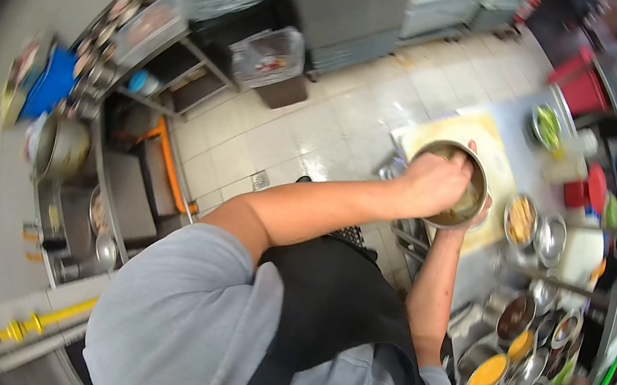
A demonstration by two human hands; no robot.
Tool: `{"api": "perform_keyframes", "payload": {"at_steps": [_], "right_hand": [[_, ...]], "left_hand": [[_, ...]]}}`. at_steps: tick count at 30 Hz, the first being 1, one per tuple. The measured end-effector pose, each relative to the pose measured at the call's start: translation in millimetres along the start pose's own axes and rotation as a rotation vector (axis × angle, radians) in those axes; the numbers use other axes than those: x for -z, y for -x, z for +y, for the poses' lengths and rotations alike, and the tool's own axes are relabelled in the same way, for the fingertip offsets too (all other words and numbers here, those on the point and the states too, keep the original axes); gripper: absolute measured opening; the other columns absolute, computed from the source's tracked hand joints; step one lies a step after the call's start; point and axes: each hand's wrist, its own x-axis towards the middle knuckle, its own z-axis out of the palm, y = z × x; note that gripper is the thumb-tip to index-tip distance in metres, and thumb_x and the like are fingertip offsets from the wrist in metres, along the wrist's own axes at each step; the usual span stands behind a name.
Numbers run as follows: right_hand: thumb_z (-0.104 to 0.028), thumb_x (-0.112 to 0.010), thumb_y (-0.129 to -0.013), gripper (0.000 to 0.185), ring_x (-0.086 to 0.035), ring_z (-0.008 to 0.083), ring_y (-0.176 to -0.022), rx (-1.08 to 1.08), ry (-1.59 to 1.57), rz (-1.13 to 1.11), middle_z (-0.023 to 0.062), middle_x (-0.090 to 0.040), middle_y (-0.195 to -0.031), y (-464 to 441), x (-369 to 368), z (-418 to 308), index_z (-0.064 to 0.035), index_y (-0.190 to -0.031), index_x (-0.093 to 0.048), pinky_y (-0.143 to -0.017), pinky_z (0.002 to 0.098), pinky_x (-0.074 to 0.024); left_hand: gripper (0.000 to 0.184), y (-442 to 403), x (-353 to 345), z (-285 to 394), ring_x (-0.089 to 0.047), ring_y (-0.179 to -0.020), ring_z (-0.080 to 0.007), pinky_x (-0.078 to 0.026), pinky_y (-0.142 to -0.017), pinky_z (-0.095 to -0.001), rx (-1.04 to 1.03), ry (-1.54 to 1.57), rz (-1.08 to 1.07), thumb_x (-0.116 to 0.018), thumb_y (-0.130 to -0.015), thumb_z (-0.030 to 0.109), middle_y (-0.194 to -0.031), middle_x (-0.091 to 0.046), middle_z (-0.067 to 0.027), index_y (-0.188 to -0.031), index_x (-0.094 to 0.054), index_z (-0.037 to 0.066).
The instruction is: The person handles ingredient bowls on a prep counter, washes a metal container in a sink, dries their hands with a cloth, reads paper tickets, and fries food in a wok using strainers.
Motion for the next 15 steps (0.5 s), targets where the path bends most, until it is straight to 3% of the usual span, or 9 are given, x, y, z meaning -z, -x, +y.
{"api": "perform_keyframes", "payload": {"at_steps": [2, 7, 9, 10, 11, 12, 13, 15], "right_hand": [[-0.048, -0.061, -0.079, 0.099, -0.041, 0.0304, -0.136, -0.156, -0.040, 0.037, 0.0195, -0.035, -0.152, -11.8, -27.2, 33.7, 0.0014, -0.154, -0.019, -0.115, 0.0418, -0.0302], [-0.046, -0.057, -0.082, 0.090, -0.042, 0.0295, -0.136, -0.285, -0.064, -0.010, 0.0155, -0.039, -0.151, -61.7, -41.1, 139.8, -0.0005, -0.153, -0.025, -0.115, 0.0423, -0.0309], [-0.047, -0.051, -0.086, 0.082, -0.039, 0.0286, -0.138, -0.260, 0.072, 0.348, 0.0128, -0.037, -0.154, -81.4, -58.3, 190.3, -0.0022, -0.151, -0.030, -0.115, 0.0438, -0.0303], [-0.050, -0.045, -0.089, 0.075, -0.037, 0.0275, -0.139, -0.314, -0.047, 0.243, 0.0120, -0.037, -0.153, -93.7, -22.4, 213.3, -0.0055, -0.149, -0.035, -0.115, 0.0442, -0.0295], [-0.055, -0.043, -0.089, 0.075, -0.035, 0.0273, -0.140, -0.362, -0.002, 0.335, 0.0115, -0.039, -0.151, -108.4, -54.1, 242.4, -0.0075, -0.147, -0.038, -0.116, 0.0447, -0.0289], [-0.062, -0.043, -0.086, 0.080, -0.036, 0.0293, -0.138, -0.491, -0.374, -0.185, 0.0111, -0.041, -0.148, -133.0, 18.2, 274.1, -0.0097, -0.147, -0.038, -0.115, 0.0466, -0.0297], [-0.062, -0.046, -0.084, 0.082, -0.038, 0.0306, -0.137, -0.486, -0.209, -0.036, 0.0113, -0.042, -0.148, -137.6, -22.4, 290.0, -0.0096, -0.146, -0.039, -0.113, 0.0478, -0.0316], [-0.063, -0.053, -0.081, 0.084, -0.041, 0.0332, -0.135, -0.534, 0.133, 0.260, 0.0117, -0.043, -0.146, -147.2, -125.7, 326.2, -0.0094, -0.145, -0.041, -0.111, 0.0503, -0.0355]], "left_hand": [[0.034, 14.0, 14.9, -32.2, -0.069, -0.074, -0.0338, -0.057, -0.061, -0.0401, 0.090, 0.029, 0.017, -0.058, -0.079, 0.012, -0.106, -0.062, -0.0256, -0.107, -0.061, -0.007], [0.028, 46.0, 45.4, -136.7, -0.069, -0.074, -0.0335, -0.057, -0.062, -0.0413, 0.229, 0.029, 0.066, -0.060, -0.076, 0.015, -0.112, -0.061, -0.0282, -0.096, -0.066, -0.004], [0.022, 66.3, 64.5, -186.5, -0.069, -0.074, -0.0325, -0.056, -0.061, -0.0420, 0.270, 0.071, 0.092, -0.062, -0.074, 0.017, -0.111, -0.062, -0.0262, -0.089, -0.070, 0.002], [0.020, 71.9, 61.0, -213.5, -0.068, -0.074, -0.0318, -0.055, -0.060, -0.0439, 0.309, 0.067, 0.096, -0.064, -0.073, 0.020, -0.104, -0.064, -0.0231, -0.086, -0.072, 0.007], [0.021, 81.0, 70.7, -248.4, -0.067, -0.072, -0.0331, -0.055, -0.061, -0.0454, 0.301, 0.112, 0.102, -0.064, -0.074, 0.023, -0.098, -0.065, -0.0212, -0.085, -0.072, 0.008], [0.022, 90.9, 81.9, -272.8, -0.068, -0.075, -0.0340, -0.055, -0.064, -0.0468, 0.282, 0.132, 0.198, -0.063, -0.074, 0.023, -0.090, -0.067, -0.0197, -0.087, -0.071, 0.008], [0.024, 89.9, 68.1, -309.5, -0.070, -0.080, -0.0344, -0.055, -0.068, -0.0472, 0.327, 0.156, 0.273, -0.064, -0.074, 0.024, -0.087, -0.069, -0.0205, -0.090, -0.071, 0.007], [0.030, 115.6, 123.3, -339.4, -0.070, -0.091, -0.0327, -0.055, -0.074, -0.0468, 0.431, 0.243, 0.139, -0.064, -0.077, 0.026, -0.095, -0.072, -0.0183, -0.097, -0.071, 0.005]]}}
